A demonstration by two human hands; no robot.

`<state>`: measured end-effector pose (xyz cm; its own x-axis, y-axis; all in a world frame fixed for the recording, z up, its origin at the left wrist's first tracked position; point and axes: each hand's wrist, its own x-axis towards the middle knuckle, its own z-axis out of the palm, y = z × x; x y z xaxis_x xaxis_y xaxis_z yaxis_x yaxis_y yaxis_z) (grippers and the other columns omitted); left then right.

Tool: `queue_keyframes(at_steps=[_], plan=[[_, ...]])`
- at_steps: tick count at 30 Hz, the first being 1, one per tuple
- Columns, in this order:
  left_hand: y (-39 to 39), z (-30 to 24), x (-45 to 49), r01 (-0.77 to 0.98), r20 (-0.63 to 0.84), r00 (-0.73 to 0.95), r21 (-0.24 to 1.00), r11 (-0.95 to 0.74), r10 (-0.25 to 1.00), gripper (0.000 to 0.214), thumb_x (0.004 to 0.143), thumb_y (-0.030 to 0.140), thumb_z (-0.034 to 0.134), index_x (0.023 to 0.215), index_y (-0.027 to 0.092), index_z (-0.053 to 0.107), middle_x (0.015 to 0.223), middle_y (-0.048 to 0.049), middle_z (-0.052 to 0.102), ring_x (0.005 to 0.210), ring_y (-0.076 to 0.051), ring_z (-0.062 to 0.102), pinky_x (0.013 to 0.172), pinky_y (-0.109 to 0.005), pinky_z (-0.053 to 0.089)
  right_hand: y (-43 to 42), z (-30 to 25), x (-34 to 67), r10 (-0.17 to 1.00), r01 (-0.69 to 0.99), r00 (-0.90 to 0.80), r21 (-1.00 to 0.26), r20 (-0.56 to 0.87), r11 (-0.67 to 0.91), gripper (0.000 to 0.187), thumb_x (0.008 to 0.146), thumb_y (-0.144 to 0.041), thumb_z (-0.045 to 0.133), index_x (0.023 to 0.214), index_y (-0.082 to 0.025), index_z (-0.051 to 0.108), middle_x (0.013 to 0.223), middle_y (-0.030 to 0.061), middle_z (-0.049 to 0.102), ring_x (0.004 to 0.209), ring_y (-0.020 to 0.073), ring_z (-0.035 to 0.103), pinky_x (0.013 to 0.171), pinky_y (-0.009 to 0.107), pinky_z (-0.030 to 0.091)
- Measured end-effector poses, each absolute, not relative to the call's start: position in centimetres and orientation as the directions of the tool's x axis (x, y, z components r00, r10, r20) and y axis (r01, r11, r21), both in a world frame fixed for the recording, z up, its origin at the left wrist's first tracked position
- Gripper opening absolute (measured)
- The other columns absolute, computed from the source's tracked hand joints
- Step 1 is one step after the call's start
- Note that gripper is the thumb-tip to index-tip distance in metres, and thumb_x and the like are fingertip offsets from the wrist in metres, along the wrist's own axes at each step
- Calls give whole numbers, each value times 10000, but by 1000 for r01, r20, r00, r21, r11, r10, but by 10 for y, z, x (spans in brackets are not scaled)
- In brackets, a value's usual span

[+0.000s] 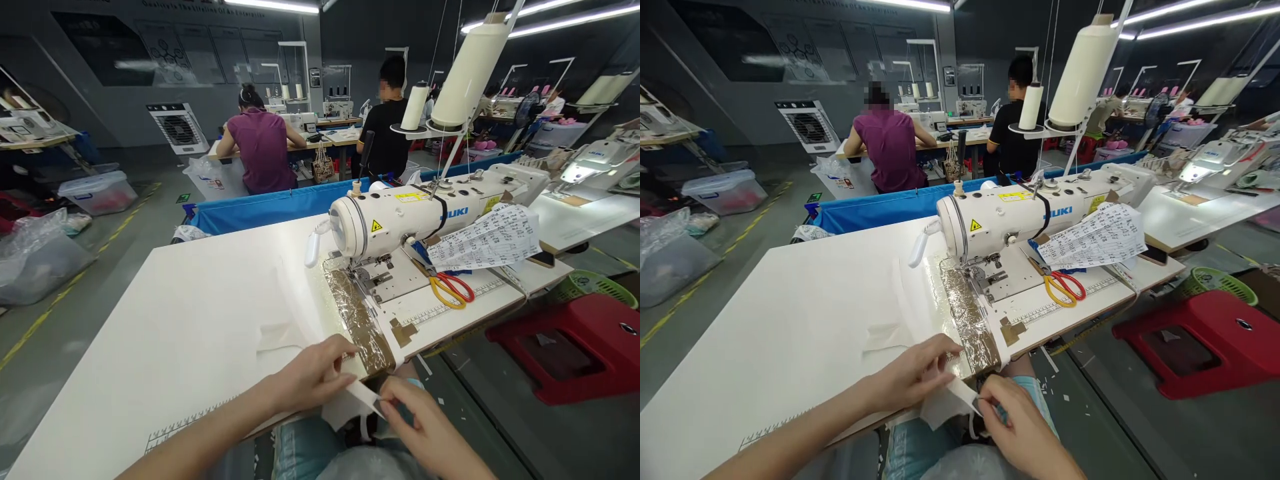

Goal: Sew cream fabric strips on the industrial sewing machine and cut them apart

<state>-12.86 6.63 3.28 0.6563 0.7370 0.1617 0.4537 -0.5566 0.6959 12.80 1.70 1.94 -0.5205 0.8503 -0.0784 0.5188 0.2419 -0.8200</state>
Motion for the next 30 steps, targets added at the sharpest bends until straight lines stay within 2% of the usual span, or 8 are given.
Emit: queue_keyframes(at_steps=[4, 7, 10, 14, 18, 20, 25, 30], plan=[[98, 20, -180, 748, 356, 474, 321, -581, 805, 367, 1055, 295, 322, 1306, 164, 556, 1256, -154, 660, 1187, -264, 609, 1014, -478, 530, 6, 15, 173, 876, 577, -461, -798, -142, 175, 353, 1001, -447, 393, 737, -217, 435, 731, 1, 507, 700, 163, 528, 616, 244, 386], [116, 7, -220, 887, 302, 415, 77, -456, 858, 494, 1047, 413, 347, 1378, 98, 535, 1410, -196, 577, 1322, -338, 529, 1071, -544, 487, -2, 20, 211, 889, 622, -400, -779, -222, 86, 424, 992, -532, 392, 715, -215, 438, 719, 5, 499, 693, 167, 528, 628, 238, 420], [108, -2, -226, 879, 243, 467, -24, -476, 850, 568, 1050, 471, 325, 1456, 107, 483, 1488, -161, 521, 1396, -345, 454, 1098, -538, 459, -9, 26, 243, 902, 664, -330, -748, -279, 11, 497, 962, -620, 410, 684, -213, 479, 693, 12, 499, 662, 171, 525, 598, 230, 444], [78, -3, -197, 824, 280, 556, -64, -563, 783, 550, 1058, 413, 325, 1475, 81, 454, 1533, -165, 465, 1438, -314, 403, 1164, -523, 385, -13, 28, 279, 929, 730, -230, -683, -291, -33, 559, 910, -696, 452, 640, -221, 568, 663, 38, 570, 616, 189, 570, 565, 242, 496], [68, 3, -180, 774, 281, 617, -46, -632, 735, 528, 1052, 397, 349, 1418, 49, 503, 1483, -185, 519, 1389, -317, 463, 1137, -505, 426, -3, 29, 280, 994, 800, -76, -599, -76, 15, 491, 853, -698, 562, 730, -236, 675, 824, 83, 690, 684, 209, 655, 517, 229, 509], [72, 6, -181, 756, 289, 628, -9, -654, 722, 505, 1048, 382, 362, 1381, 45, 536, 1438, -190, 558, 1343, -314, 507, 1113, -475, 463, 5, 33, 252, 999, 791, -39, -611, 9, 37, 428, 904, -632, 544, 777, -240, 664, 744, 48, 662, 599, 176, 616, 441, 214, 452], [80, 12, -189, 718, 333, 641, 60, -694, 692, 433, 1041, 296, 372, 1313, 27, 574, 1337, -193, 622, 1233, -290, 584, 1054, -442, 530, 35, 44, 130, 957, 652, -248, -704, 152, 281, 256, 1019, -405, 466, 898, -229, 608, 664, -21, 605, 550, 130, 560, 494, 210, 408], [79, 9, -191, 720, 354, 639, 36, -693, 683, 419, 1019, 294, 435, 1317, 39, 582, 1399, -234, 563, 1347, -364, 496, 1079, -516, 502, 78, 39, 42, 892, 685, -374, -572, 255, 451, 208, 1028, -278, 380, 1052, -192, 569, 723, 5, 653, 558, 153, 592, 529, 247, 380]])
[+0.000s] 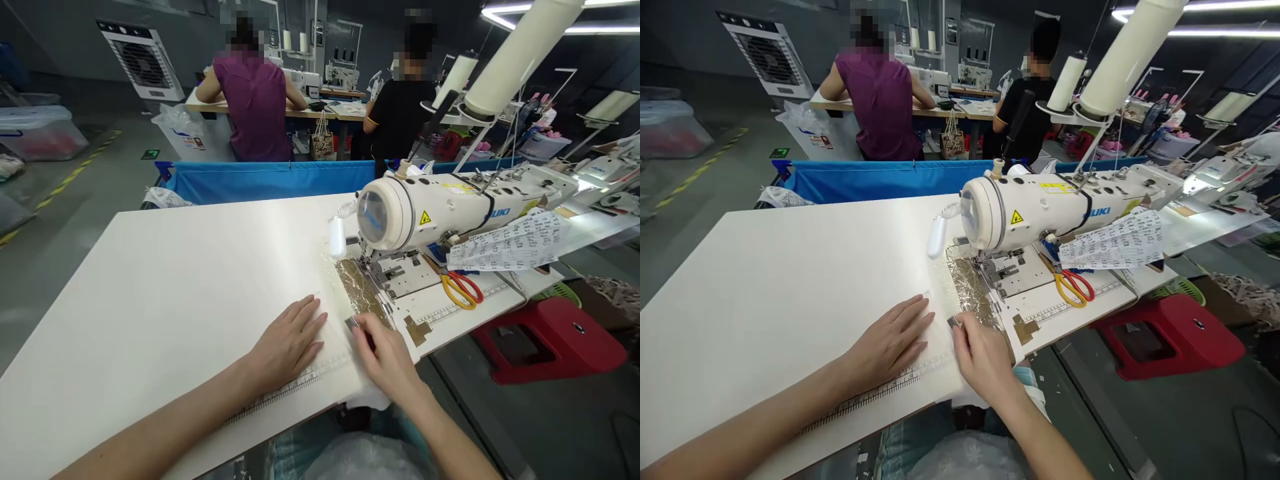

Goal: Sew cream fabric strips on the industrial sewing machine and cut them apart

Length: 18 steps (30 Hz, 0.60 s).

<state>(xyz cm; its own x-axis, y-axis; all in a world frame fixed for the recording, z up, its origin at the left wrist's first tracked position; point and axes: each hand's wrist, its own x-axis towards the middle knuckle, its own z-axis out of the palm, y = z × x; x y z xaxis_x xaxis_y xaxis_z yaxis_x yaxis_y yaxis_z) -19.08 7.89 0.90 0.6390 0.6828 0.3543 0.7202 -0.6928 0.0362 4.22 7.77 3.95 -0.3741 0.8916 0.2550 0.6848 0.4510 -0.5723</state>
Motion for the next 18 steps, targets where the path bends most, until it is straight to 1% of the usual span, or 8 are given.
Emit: queue_keyframes(at_steps=[2, 6, 12, 18], plan=[[79, 8, -192, 721, 337, 644, 31, -692, 687, 436, 1013, 312, 448, 1334, 45, 574, 1413, -237, 556, 1341, -369, 508, 1077, -526, 500, 93, 35, 26, 884, 717, -403, -519, 237, 466, 210, 1014, -248, 376, 1064, -181, 568, 741, 24, 672, 597, 175, 629, 555, 256, 389], [82, 7, -195, 723, 295, 657, 17, -691, 694, 508, 1010, 350, 433, 1350, -9, 549, 1434, -251, 542, 1342, -368, 513, 1081, -510, 492, 111, 27, 8, 886, 762, -421, -455, 194, 462, 212, 997, -233, 397, 1085, -168, 579, 741, 33, 694, 632, 198, 661, 570, 264, 387], [82, 9, -198, 710, 246, 674, 42, -703, 696, 521, 1008, 378, 445, 1356, 9, 562, 1456, -238, 528, 1373, -366, 482, 1112, -491, 441, 114, 18, -3, 880, 781, -436, -406, 190, 474, 237, 997, -223, 380, 1107, -168, 583, 683, 13, 681, 550, 173, 618, 517, 256, 326], [82, 10, -197, 717, 233, 671, 39, -696, 704, 506, 1013, 369, 424, 1351, 22, 571, 1466, -236, 517, 1378, -364, 475, 1104, -490, 432, 114, 20, -7, 882, 804, -446, -366, 149, 468, 216, 1000, -210, 376, 1082, -182, 575, 750, 25, 706, 573, 170, 620, 515, 259, 307]])
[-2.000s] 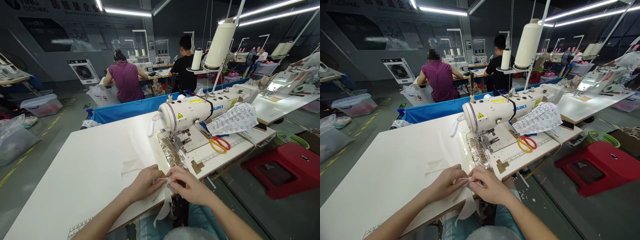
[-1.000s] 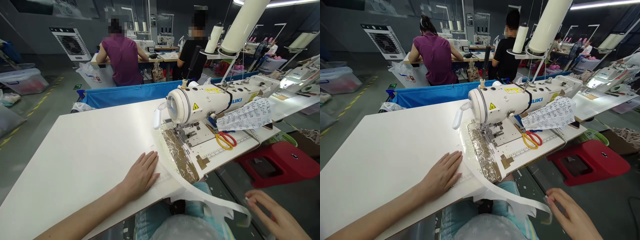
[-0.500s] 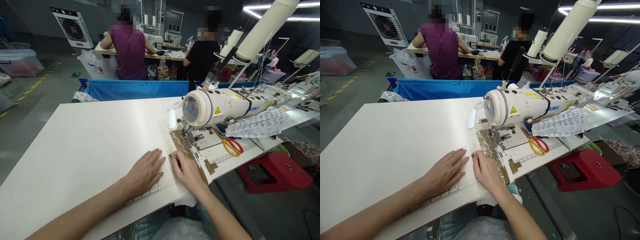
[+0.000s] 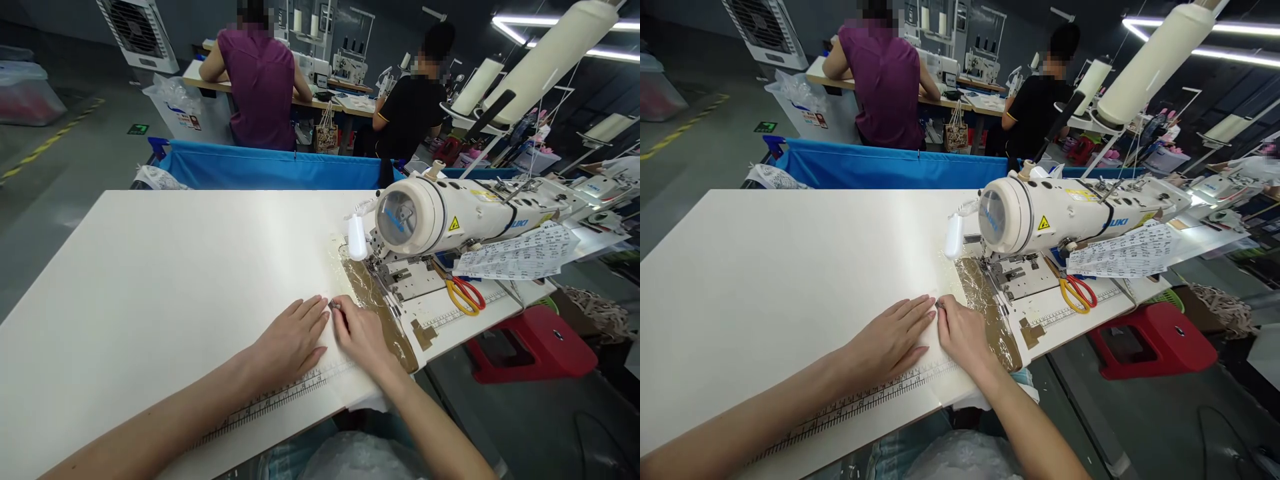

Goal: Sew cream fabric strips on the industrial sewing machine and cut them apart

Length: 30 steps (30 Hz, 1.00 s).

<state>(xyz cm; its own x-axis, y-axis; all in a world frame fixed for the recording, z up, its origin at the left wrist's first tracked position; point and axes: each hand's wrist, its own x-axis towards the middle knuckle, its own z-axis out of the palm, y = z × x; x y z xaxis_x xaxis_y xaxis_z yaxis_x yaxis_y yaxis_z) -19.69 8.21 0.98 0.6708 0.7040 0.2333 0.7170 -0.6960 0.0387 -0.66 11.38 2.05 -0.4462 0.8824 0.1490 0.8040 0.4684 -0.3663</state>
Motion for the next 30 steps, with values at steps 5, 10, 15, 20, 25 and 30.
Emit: queue_keyframes(at_steps=[5, 10, 15, 20, 25, 30], plan=[[83, 11, -197, 726, 206, 671, 14, -688, 712, 502, 1015, 381, 414, 1354, 46, 573, 1477, -213, 516, 1384, -343, 473, 1115, -478, 422, 115, 25, -10, 860, 803, -492, -308, 137, 509, 158, 976, -167, 403, 977, -195, 559, 793, 28, 709, 633, 171, 632, 536, 261, 300], [81, 15, -194, 743, 186, 662, -41, -668, 726, 501, 1032, 382, 370, 1364, 64, 570, 1484, -194, 516, 1382, -333, 475, 1080, -482, 445, 109, 29, 0, 844, 797, -523, -282, 119, 534, 159, 959, -173, 406, 929, -196, 561, 725, 21, 691, 589, 163, 604, 528, 257, 284], [75, 17, -189, 738, 195, 664, -21, -674, 722, 457, 1014, 383, 425, 1358, 132, 591, 1491, -127, 528, 1390, -359, 455, 1065, -480, 450, 98, 32, 20, 855, 780, -510, -368, 96, 506, 162, 961, -188, 412, 963, -200, 574, 678, -3, 668, 563, 163, 597, 538, 254, 311], [71, 17, -187, 732, 153, 674, -14, -681, 722, 510, 1013, 405, 404, 1391, 99, 559, 1512, -170, 489, 1409, -404, 415, 1077, -517, 428, 94, 26, 24, 885, 753, -437, -473, 161, 458, 175, 983, -227, 394, 994, -202, 567, 736, -1, 688, 552, 155, 597, 566, 255, 374], [72, 17, -189, 714, 160, 691, 6, -700, 705, 512, 1014, 423, 415, 1403, 119, 550, 1520, -192, 470, 1414, -436, 395, 1081, -548, 410, 93, 21, 21, 887, 754, -423, -471, 184, 458, 194, 992, -237, 390, 1015, -209, 580, 760, 3, 703, 607, 162, 640, 567, 253, 378], [71, 15, -189, 709, 177, 691, 19, -705, 701, 496, 1010, 419, 432, 1397, 136, 559, 1522, -191, 463, 1421, -435, 384, 1087, -554, 398, 94, 21, 17, 884, 779, -435, -420, 174, 466, 190, 996, -238, 393, 1014, -212, 581, 796, 8, 725, 640, 164, 654, 568, 254, 359]])
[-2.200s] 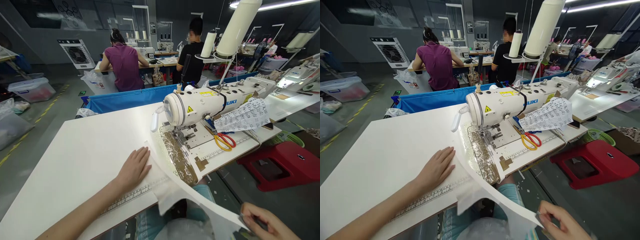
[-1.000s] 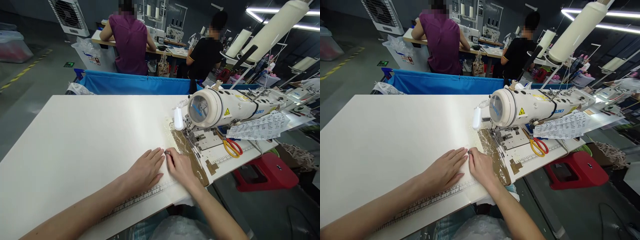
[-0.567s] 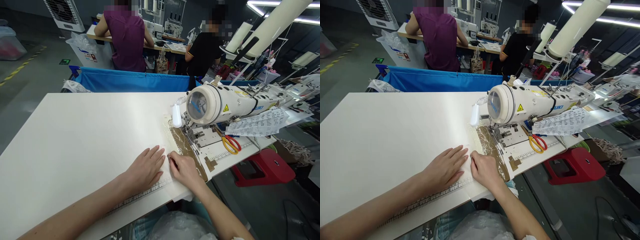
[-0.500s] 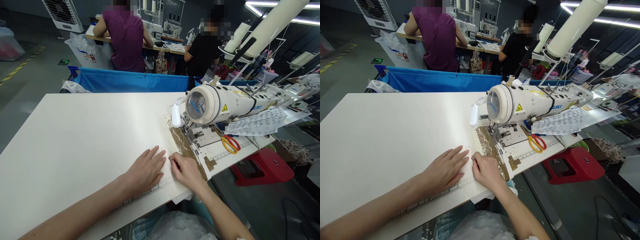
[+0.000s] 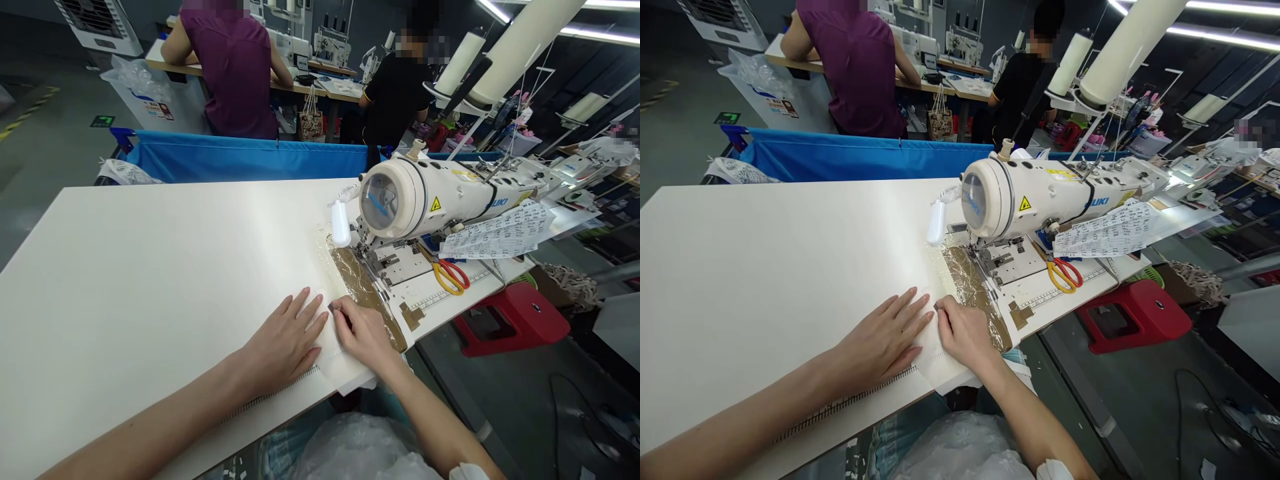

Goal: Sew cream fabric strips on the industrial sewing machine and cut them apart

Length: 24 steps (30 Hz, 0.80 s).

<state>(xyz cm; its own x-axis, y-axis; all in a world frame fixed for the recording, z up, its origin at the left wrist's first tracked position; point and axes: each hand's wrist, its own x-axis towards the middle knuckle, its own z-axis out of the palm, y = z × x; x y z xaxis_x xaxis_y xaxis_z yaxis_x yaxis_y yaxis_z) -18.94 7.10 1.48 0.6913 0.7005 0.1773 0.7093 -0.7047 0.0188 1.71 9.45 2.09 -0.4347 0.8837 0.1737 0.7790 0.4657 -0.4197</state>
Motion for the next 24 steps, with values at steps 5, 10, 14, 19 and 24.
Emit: queue_keyframes(at_steps=[5, 10, 14, 19, 24], plan=[[70, 15, -188, 714, 187, 687, 3, -700, 702, 482, 1000, 423, 460, 1370, 140, 583, 1507, -189, 485, 1400, -431, 416, 1069, -548, 414, 94, 23, 15, 869, 805, -472, -329, 147, 493, 202, 986, -215, 386, 1015, -193, 585, 775, 24, 718, 628, 172, 640, 565, 263, 327], [70, 14, -189, 729, 225, 668, -3, -685, 710, 453, 1004, 413, 472, 1365, 164, 587, 1500, -166, 502, 1398, -402, 427, 1079, -525, 403, 78, 33, 38, 847, 786, -521, -327, 107, 525, 202, 980, -206, 380, 947, -200, 579, 664, -3, 647, 550, 151, 567, 540, 255, 292], [71, 14, -188, 722, 264, 667, -1, -692, 696, 419, 1024, 373, 427, 1325, 144, 609, 1462, -164, 542, 1384, -357, 453, 1118, -512, 372, 71, 36, 52, 851, 776, -519, -371, 86, 510, 210, 991, -216, 366, 931, -205, 568, 670, -13, 639, 540, 142, 550, 536, 251, 297], [67, 13, -179, 673, 331, 698, 0, -740, 635, 425, 1048, 314, 343, 1300, 126, 629, 1398, -114, 614, 1344, -258, 505, 1169, -436, 330, 81, 28, 41, 857, 782, -501, -359, 123, 509, 200, 991, -196, 389, 1017, -188, 587, 769, 27, 707, 658, 182, 656, 583, 265, 337], [62, 8, -175, 669, 340, 702, -16, -743, 625, 421, 1047, 326, 359, 1311, 136, 627, 1390, -116, 620, 1325, -257, 520, 1169, -424, 316, 85, 23, 35, 873, 756, -456, -441, 174, 483, 196, 1011, -218, 396, 1066, -197, 583, 850, 28, 739, 712, 180, 684, 619, 256, 379]])
